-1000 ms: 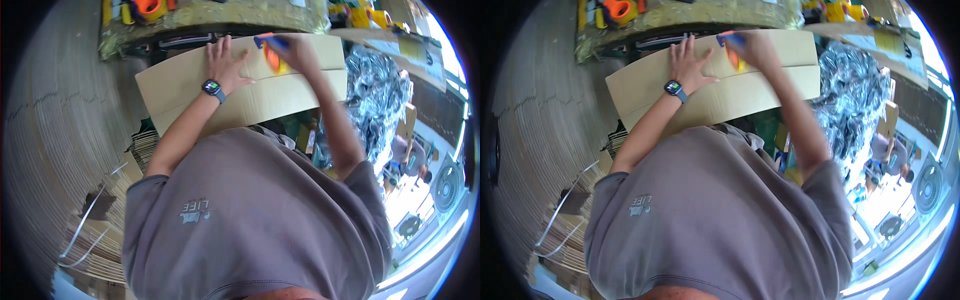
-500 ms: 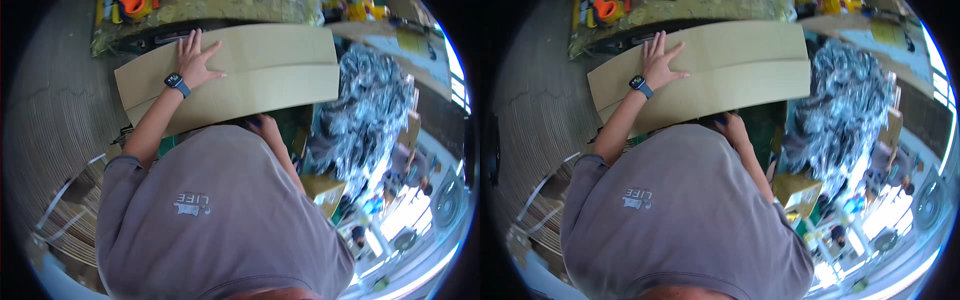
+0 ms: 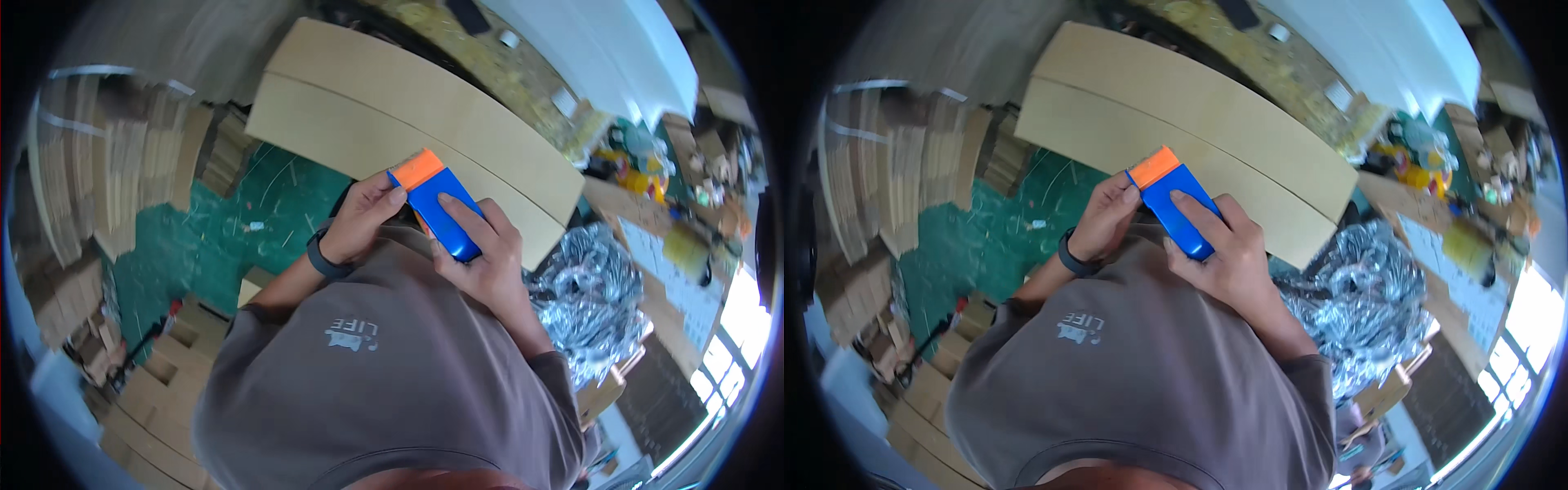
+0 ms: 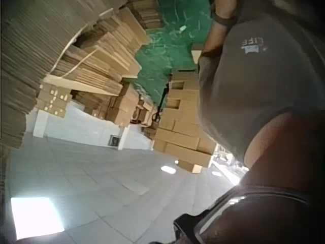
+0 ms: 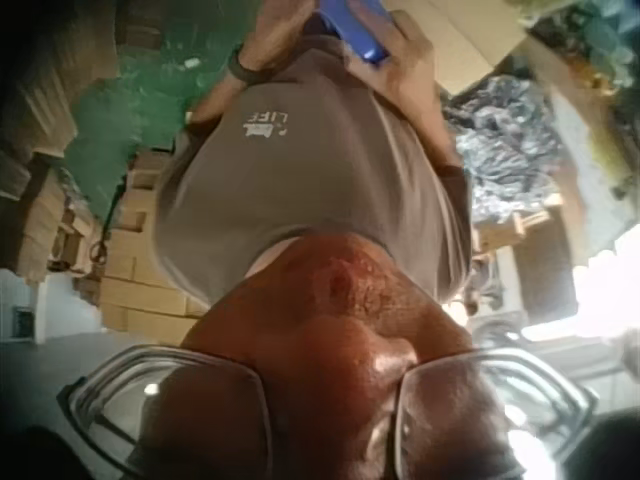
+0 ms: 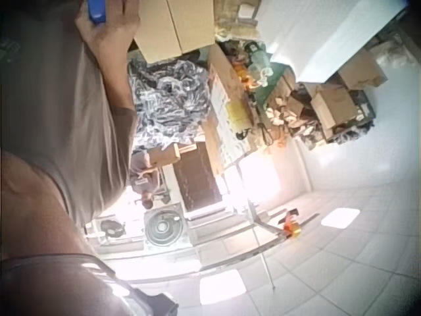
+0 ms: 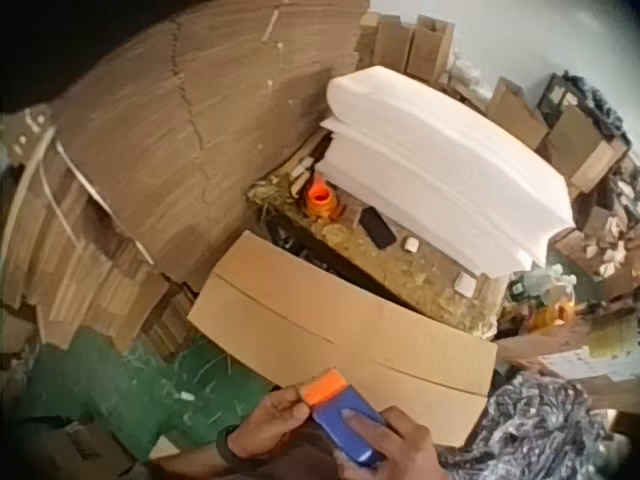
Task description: Packing plastic-wrapped items into cardboard boxes and sealing them with a tape dispenser.
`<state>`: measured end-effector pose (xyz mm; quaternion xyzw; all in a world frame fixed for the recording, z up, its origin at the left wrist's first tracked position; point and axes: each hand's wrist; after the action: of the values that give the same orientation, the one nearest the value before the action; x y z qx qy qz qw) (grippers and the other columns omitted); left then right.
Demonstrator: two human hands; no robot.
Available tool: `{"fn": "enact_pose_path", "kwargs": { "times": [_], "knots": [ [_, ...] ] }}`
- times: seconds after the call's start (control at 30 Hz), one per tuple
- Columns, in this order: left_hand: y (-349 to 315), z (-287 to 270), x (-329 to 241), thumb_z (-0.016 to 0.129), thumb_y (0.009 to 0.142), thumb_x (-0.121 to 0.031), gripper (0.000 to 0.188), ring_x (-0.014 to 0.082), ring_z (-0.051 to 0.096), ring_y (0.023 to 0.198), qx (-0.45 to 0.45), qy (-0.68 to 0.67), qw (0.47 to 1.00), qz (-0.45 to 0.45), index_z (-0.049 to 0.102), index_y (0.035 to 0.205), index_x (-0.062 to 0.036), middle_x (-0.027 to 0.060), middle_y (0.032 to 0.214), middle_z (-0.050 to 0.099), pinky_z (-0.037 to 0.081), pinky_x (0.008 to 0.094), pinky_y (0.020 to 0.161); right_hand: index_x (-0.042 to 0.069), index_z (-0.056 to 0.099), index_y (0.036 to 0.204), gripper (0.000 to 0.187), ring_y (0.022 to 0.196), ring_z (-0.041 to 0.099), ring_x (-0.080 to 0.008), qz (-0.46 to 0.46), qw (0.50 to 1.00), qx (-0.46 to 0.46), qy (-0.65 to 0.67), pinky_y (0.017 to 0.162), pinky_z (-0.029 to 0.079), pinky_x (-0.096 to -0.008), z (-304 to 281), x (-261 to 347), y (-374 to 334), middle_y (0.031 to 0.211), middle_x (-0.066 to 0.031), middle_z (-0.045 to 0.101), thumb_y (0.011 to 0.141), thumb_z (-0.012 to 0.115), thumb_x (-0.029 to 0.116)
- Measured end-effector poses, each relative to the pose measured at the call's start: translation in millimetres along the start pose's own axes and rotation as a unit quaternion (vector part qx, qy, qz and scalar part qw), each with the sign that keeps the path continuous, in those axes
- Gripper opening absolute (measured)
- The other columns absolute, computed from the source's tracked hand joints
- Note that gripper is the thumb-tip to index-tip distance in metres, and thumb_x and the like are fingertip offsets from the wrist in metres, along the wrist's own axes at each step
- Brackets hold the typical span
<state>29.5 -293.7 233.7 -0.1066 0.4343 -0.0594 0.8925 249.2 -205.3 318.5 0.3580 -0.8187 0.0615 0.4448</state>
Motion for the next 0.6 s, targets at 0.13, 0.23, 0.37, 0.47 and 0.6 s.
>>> {"fn": "enact_pose_path", "kwargs": {
  "times": [0.13, 0.23, 0.37, 0.47, 0.6],
  "knots": [
    [1.7, -20.2, -78.9, 0.064, 0.115, -0.024, 0.052, 0.0254, 0.056, 0.151, -0.112, -0.128, 0.958, 0.229, 0.057, 0.159, 0.0034, 0.0168, 0.160, 0.063, 0.038, 0.0414, 0.130, 0.011, 0.077, 0.136, 0.065, 0.074, 0.067, -0.0314, -0.149, 0.985, 0.074, -0.042, 0.065, 0.058, -0.0420, 42.5, -57.7, 36.6, 0.094, -0.0152, 0.067, 0.072, 0.091, 0.017],
    [49.1, -156.1, -134.9, 0.071, 0.111, -0.017, 0.045, 0.0229, 0.058, 0.148, -0.307, -0.009, 0.916, 0.258, 0.066, 0.150, 0.0045, 0.0182, 0.156, 0.066, 0.039, 0.0367, 0.129, 0.014, 0.079, 0.132, 0.058, 0.076, 0.069, -0.0340, -0.114, 0.984, 0.115, -0.071, 0.068, 0.059, -0.0447, 89.1, -64.7, 108.8, 0.095, -0.0141, 0.067, 0.076, 0.089, 0.017],
    [126.5, -367.5, -113.3, 0.078, 0.106, -0.016, 0.040, 0.0192, 0.066, 0.137, -0.408, 0.134, 0.890, 0.151, 0.074, 0.142, 0.0004, 0.0129, 0.147, 0.073, 0.047, 0.0333, 0.120, 0.017, 0.081, 0.128, 0.046, 0.083, 0.074, -0.0379, -0.101, 0.978, 0.150, -0.107, 0.075, 0.062, -0.0487, 170.8, -66.8, 217.4, 0.099, -0.0169, 0.070, 0.083, 0.083, 0.025],
    [120.9, -500.9, -46.6, 0.073, 0.108, -0.026, 0.041, 0.0218, 0.067, 0.136, -0.359, 0.210, 0.909, -0.034, 0.076, 0.140, -0.0013, 0.0098, 0.147, 0.074, 0.049, 0.0367, 0.117, 0.018, 0.082, 0.125, 0.042, 0.087, 0.076, -0.0394, -0.056, 0.947, 0.276, -0.155, 0.080, 0.063, -0.0515, 218.4, -77.8, 251.6, 0.101, -0.0178, 0.071, 0.086, 0.080, 0.032],
    [171.9, -466.6, -52.0, 0.059, 0.111, -0.049, 0.054, 0.0437, 0.072, 0.127, -0.418, 0.678, 0.605, -0.006, 0.083, 0.122, -0.0023, 0.0194, 0.132, 0.079, 0.056, 0.0510, 0.107, 0.016, 0.082, 0.124, 0.041, 0.089, 0.077, -0.0399, 0.001, 0.945, 0.277, -0.172, 0.083, 0.064, -0.0522, 222.8, -84.4, 262.1, 0.102, -0.0165, 0.072, 0.087, 0.078, 0.034]
  ]
}}
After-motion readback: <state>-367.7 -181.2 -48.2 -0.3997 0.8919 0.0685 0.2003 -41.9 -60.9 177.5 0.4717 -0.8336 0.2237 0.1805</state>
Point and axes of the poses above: each hand's wrist, its own y-axis towards the middle knuckle, its own z-axis out of the palm, x = y × z
